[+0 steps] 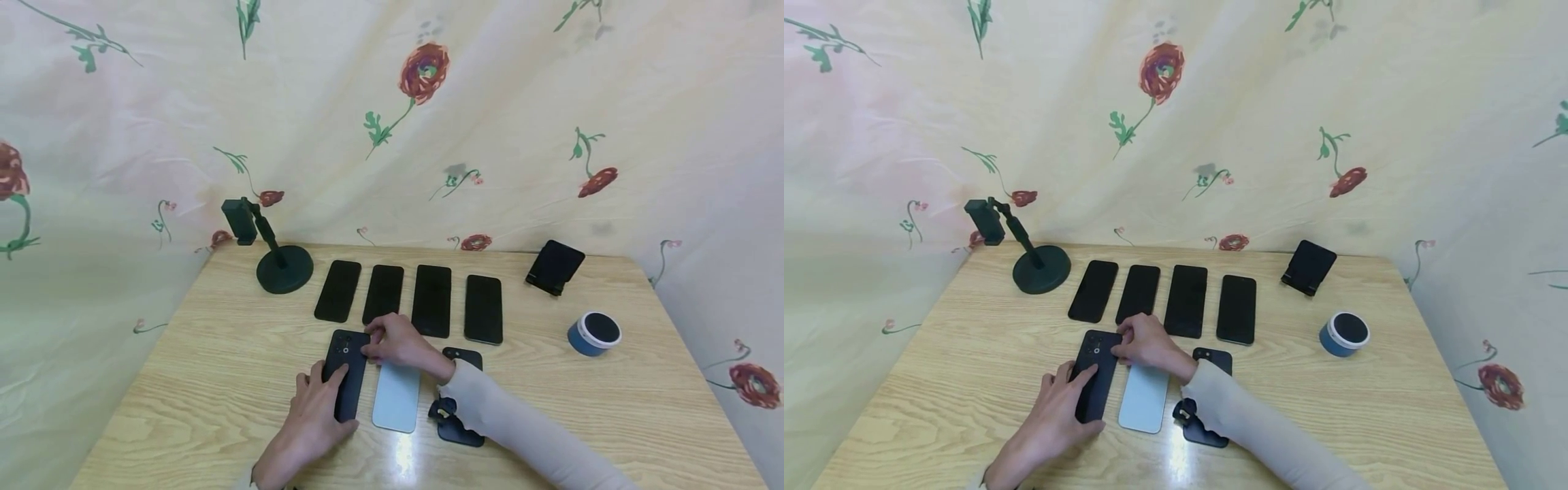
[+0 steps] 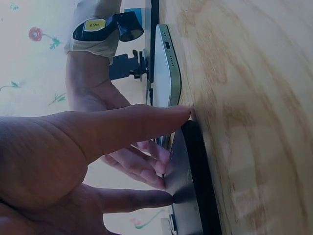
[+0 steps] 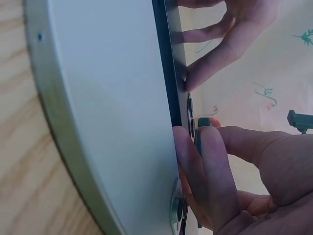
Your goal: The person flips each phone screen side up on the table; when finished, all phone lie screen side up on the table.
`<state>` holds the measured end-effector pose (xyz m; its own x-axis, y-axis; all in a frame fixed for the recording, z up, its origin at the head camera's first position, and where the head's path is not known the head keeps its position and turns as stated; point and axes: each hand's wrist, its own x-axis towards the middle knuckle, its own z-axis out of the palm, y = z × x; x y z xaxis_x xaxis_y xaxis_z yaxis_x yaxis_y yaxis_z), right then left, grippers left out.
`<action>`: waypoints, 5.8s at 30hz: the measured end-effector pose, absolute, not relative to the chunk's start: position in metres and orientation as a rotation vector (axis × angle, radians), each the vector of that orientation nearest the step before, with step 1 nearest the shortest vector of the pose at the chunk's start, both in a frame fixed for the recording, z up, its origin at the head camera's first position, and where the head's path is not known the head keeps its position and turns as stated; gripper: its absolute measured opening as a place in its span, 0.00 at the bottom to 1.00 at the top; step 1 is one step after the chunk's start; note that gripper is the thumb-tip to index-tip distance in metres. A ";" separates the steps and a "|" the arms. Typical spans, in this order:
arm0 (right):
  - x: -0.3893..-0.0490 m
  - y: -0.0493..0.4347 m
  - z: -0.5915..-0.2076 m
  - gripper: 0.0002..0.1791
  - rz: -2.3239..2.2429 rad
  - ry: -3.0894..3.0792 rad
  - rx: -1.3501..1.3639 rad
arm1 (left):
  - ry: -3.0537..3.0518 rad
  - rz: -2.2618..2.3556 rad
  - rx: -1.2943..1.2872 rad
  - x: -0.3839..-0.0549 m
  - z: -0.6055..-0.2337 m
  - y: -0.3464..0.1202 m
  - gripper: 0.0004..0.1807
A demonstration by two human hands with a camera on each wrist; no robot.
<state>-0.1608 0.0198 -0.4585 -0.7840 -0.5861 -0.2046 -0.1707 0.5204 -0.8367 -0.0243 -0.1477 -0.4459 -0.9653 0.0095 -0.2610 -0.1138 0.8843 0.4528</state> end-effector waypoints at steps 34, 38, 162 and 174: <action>-0.147 0.014 -0.461 0.22 -1.417 2.223 -0.501 | 2.780 0.839 -0.014 -0.018 -0.439 -0.157 0.46; -0.142 0.013 -0.460 0.22 -1.500 2.145 -0.451 | 2.762 0.841 -0.030 -0.018 -0.440 -0.158 0.47; -0.121 0.008 -0.466 0.43 -1.196 2.408 -0.561 | 2.706 1.209 -0.148 -0.048 -0.457 -0.209 0.32; -0.125 0.029 -0.449 0.32 -1.222 2.401 -0.516 | 2.888 1.114 -0.123 -0.042 -0.459 -0.200 0.35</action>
<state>-0.1253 0.0295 -0.4489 -0.8535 -0.4895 -0.1787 -0.1435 0.5504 -0.8225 -0.0425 -0.2002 -0.4592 -0.9959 -0.0585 -0.0694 -0.0899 0.7382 0.6685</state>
